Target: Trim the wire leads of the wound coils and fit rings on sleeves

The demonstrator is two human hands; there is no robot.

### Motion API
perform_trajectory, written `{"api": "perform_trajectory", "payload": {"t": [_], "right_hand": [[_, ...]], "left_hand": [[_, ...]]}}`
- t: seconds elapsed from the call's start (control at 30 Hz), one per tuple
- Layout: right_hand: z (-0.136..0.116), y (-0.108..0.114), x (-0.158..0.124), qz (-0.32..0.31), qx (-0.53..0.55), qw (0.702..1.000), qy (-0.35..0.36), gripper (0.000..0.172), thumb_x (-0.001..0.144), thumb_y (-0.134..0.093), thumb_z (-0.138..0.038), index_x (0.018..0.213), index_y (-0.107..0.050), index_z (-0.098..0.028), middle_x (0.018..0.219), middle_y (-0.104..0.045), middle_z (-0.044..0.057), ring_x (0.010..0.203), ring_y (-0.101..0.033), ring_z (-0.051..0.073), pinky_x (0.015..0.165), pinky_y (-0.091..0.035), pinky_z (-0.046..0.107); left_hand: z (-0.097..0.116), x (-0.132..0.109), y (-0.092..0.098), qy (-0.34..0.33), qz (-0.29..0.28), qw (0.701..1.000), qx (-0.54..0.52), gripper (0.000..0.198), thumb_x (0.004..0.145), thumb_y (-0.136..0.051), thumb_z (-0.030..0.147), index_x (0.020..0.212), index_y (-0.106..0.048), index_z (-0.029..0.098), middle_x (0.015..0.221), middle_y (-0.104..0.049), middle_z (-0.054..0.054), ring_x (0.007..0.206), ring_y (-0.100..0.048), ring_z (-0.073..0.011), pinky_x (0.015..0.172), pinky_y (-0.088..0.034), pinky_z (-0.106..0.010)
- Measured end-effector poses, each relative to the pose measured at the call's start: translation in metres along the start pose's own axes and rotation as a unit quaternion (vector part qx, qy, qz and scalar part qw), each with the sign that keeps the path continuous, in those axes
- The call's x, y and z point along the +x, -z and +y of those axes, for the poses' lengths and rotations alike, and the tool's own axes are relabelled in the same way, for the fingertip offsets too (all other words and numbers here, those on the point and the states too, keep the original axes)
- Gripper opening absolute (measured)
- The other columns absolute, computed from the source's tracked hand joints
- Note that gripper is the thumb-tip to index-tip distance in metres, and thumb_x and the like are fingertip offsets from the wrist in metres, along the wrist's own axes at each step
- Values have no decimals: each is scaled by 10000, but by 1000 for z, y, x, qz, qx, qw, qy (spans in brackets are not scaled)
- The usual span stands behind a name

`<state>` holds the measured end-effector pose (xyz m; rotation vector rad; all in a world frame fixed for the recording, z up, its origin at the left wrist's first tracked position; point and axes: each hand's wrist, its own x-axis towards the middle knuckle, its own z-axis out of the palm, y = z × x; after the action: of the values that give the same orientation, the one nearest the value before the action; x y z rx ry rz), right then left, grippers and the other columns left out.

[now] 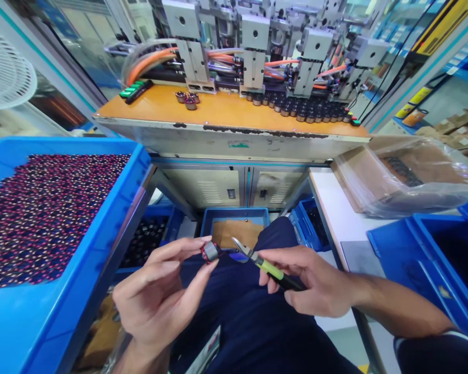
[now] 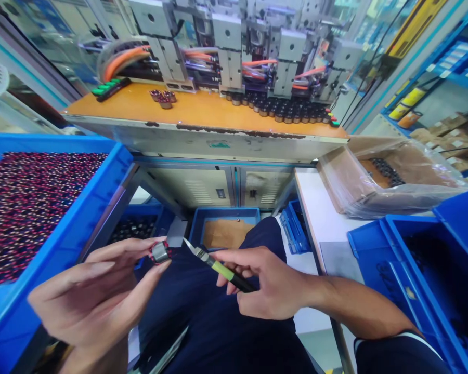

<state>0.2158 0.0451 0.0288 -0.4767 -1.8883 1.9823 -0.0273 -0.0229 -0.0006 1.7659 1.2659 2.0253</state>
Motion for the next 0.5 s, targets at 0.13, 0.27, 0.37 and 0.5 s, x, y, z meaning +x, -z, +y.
{"api": "perform_trajectory", "payload": {"t": [0.13, 0.27, 0.37, 0.5], "right_hand": [[-1, -4, 2, -15, -4, 1000, 20, 717, 796, -622, -103, 1474, -429, -229, 1119, -588, 101, 941, -600, 160, 888, -533, 385], [0, -6, 7, -26, -7, 999, 31, 746, 781, -614, -68, 1478, -427, -259, 1112, -597, 91, 921, -600, 153, 872, -539, 371], [0, -7, 10, -30, 1, 999, 34, 748, 785, -622, -81, 1483, -425, -264, 1096, -597, 89, 902, -593, 152, 865, -541, 372], [0, -8, 11, -35, 10, 998, 52, 797, 782, -620, -57, 1499, -393, -320, 1081, -594, 78, 879, -583, 145, 833, -545, 370]], "left_hand": [[0, -2, 0, -16, -6, 999, -29, 797, 580, -720, -196, 1232, -592, 243, 1151, -731, -28, 999, -729, -206, 886, -652, -397], [0, -7, 3, -14, -21, 999, -42, 862, 576, -697, -219, 1280, -575, 263, 1184, -726, -25, 1031, -725, -223, 893, -653, -409], [2, -11, 4, 11, -11, 999, -40, 833, 591, -689, -219, 1263, -578, 261, 1179, -730, -35, 1025, -728, -230, 892, -655, -425], [5, -15, 4, 34, -10, 998, -44, 806, 612, -686, -209, 1258, -563, 258, 1173, -729, -38, 1005, -734, -223, 861, -668, -395]]}}
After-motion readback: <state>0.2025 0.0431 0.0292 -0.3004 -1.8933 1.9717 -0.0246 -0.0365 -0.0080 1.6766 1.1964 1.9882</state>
